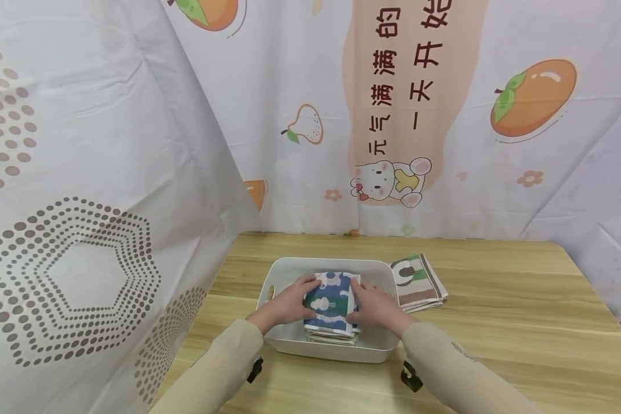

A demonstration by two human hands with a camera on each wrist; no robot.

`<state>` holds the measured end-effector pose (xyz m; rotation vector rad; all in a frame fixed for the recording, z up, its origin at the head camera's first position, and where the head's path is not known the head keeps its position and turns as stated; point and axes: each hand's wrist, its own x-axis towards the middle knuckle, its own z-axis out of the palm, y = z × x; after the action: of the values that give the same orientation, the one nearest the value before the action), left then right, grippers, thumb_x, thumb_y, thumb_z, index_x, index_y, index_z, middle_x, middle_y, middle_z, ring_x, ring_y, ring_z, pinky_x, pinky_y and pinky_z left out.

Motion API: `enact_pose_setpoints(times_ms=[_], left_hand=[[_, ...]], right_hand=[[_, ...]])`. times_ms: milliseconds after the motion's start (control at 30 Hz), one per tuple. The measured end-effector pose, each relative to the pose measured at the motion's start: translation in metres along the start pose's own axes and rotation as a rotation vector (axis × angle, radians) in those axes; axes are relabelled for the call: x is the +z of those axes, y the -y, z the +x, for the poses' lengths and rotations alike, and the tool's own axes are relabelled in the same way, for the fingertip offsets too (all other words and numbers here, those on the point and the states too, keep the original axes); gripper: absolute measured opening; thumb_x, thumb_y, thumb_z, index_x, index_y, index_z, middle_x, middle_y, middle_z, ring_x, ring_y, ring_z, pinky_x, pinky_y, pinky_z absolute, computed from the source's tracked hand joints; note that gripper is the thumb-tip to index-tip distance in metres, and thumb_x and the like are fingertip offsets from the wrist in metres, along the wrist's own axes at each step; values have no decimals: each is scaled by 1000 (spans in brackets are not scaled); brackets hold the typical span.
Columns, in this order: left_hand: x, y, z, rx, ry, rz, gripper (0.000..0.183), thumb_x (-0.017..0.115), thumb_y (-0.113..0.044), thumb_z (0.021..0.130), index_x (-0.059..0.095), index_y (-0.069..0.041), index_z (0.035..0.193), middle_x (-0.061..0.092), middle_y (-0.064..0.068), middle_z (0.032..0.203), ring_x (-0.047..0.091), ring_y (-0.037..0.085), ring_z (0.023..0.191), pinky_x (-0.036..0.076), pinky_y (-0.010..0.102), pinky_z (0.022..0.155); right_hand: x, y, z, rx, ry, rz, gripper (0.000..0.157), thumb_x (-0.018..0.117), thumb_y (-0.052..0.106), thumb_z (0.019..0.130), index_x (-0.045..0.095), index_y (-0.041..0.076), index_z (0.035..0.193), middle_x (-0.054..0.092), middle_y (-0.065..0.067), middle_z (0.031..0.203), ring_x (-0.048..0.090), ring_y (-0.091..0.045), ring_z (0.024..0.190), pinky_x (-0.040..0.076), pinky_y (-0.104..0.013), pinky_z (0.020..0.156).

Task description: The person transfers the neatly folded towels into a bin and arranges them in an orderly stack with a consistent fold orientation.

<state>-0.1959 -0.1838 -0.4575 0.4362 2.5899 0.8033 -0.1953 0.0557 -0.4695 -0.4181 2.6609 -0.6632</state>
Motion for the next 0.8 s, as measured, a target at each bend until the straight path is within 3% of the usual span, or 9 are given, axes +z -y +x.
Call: enact_pose_setpoints(times_ms=[167,433,800], left_hand=[[-1,-1,0,13,8,15,76,79,-14,90,42,-7,156,28,16,165,42,37,143,41,52,114],[-5,-5,-2,9,42,18,72,78,-23,92,45,-9,155,28,15,165,38,37,145,37,55,116],[-22,-2,-10,31,-17,-23,61,74,-24,95,52,-6,149,48,17,154,55,39,131,49,53,105]], right_hand=[[-2,1,-3,9,22,40,92,80,35,89,32,3,159,38,-29,156,37,-51,141,33,-71,110],[-7,5,-9,15,42,79,83,79,30,91,36,0,156,44,-30,151,54,-41,129,44,-61,108],[-14,7,-22,-62,-52,60,76,79,23,91,42,-3,152,45,-30,149,56,-43,128,49,-58,104]])
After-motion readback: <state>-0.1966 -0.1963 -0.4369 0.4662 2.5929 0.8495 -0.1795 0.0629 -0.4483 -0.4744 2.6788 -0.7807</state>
